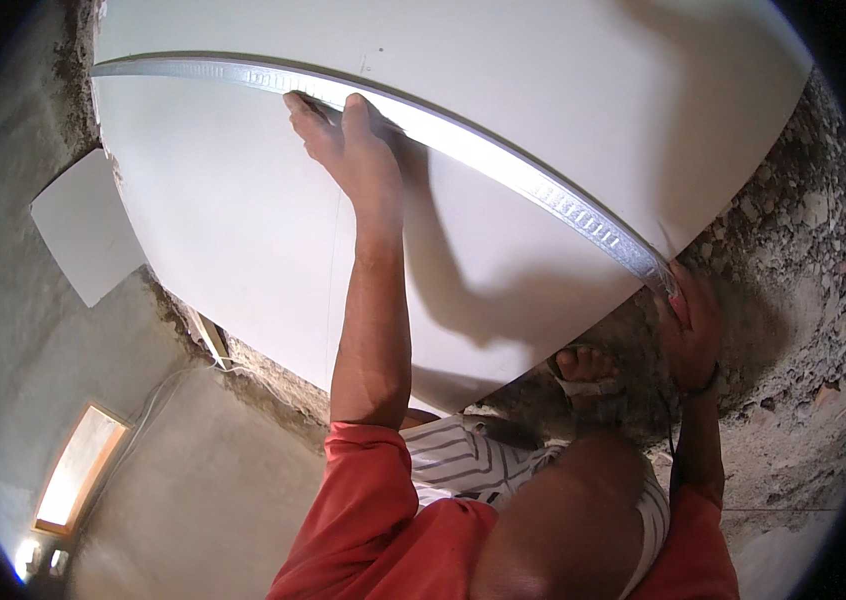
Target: The person uses a utility knife to score and cut a piece of drywall along a line marked using a metal guide.
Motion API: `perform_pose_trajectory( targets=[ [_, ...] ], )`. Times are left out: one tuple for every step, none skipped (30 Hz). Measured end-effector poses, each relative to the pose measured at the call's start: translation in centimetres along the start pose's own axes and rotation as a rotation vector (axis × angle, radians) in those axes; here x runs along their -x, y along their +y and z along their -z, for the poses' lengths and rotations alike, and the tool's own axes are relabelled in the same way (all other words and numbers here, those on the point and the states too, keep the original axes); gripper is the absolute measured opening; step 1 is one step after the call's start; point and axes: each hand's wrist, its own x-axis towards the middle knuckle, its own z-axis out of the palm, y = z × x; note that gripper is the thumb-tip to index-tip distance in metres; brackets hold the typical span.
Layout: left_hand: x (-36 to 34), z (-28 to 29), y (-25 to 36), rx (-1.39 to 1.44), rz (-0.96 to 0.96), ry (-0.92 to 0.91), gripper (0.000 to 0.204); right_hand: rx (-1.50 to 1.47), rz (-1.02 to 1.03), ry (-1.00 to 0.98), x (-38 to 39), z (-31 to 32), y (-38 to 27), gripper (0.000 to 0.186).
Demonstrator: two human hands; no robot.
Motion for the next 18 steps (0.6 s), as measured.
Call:
perform_pose_trajectory(
  targets=[
    [-0.1,0.2,-0.2,-0.012,0.002,-0.01,0.072,0.009,-0.023,-0.008,0.2,0.0,0.1,0.045],
    [-0.2,0.3,-0.3,-0.024,0.005,-0.021,0.073,0.018,-0.046,-0.015,0.4,0.0,0.2,0.045],
    [-0.2,0.3,-0.4,-0.035,0.009,-0.033,0.073,0.028,-0.07,-0.023,0.5,0.0,0.3,0.046],
    [-0.1,0.4,-0.6,-0.058,0.033,-0.022,0.074,0.04,-0.058,-0.023,0.6,0.0,0.2,0.046],
    [-0.1,0.5,-0.7,-0.06,0.028,-0.04,0.073,0.052,-0.045,-0.024,0.5,0.1,0.0,0.045],
    [-0.1,0.5,-0.4,-0.063,0.021,-0.059,0.073,0.064,-0.034,-0.022,0.4,0.2,0.0,0.045],
    [0.0,0.6,-0.1,-0.065,0.015,-0.078,0.073,0.059,-0.043,-0.036,0.4,0.3,0.1,0.045],
    [0.3,0.5,0.3,-0.085,0.055,-0.044,0.07,0.054,-0.053,-0.049,0.4,0.3,0.3,0.044],
    [0.2,0.7,0.3,-0.079,0.043,-0.072,0.069,0.055,-0.062,-0.063,0.3,0.5,0.3,0.044],
    [0.0,1.1,0.3,-0.074,0.03,-0.099,0.068,0.062,-0.052,-0.059,0.2,0.5,0.2,0.044],
    [-0.1,1.3,0.2,-0.068,0.018,-0.125,0.066,0.07,-0.042,-0.055,0.1,0.5,0.1,0.043],
    [-0.2,1.4,0.1,-0.063,0.002,-0.094,0.066,0.077,-0.029,-0.052,0.1,0.5,0.0,0.043],
    [-0.3,1.5,-0.1,-0.058,-0.013,-0.063,0.066,0.092,-0.014,-0.037,0.1,0.5,0.1,0.043],
    [-0.4,1.5,-0.2,-0.053,-0.027,-0.032,0.067,0.107,0.002,-0.023,0.1,0.4,0.2,0.043],
    [-0.7,1.3,0.2,0.012,0.011,0.003,0.068,0.123,0.016,-0.009,0.1,0.3,0.3,0.042],
    [-1.0,1.0,1.1,0.076,0.049,0.038,0.07,0.136,0.003,-0.019,0.1,0.4,0.2,0.042],
    [-1.3,0.9,1.5,0.141,0.087,0.074,0.072,0.15,-0.011,-0.03,0.2,0.4,0.2,0.041],
    [-1.6,0.9,1.1,0.168,0.022,0.088,0.077,0.167,-0.024,-0.041,0.1,0.6,0.2,0.04]
  ],
)
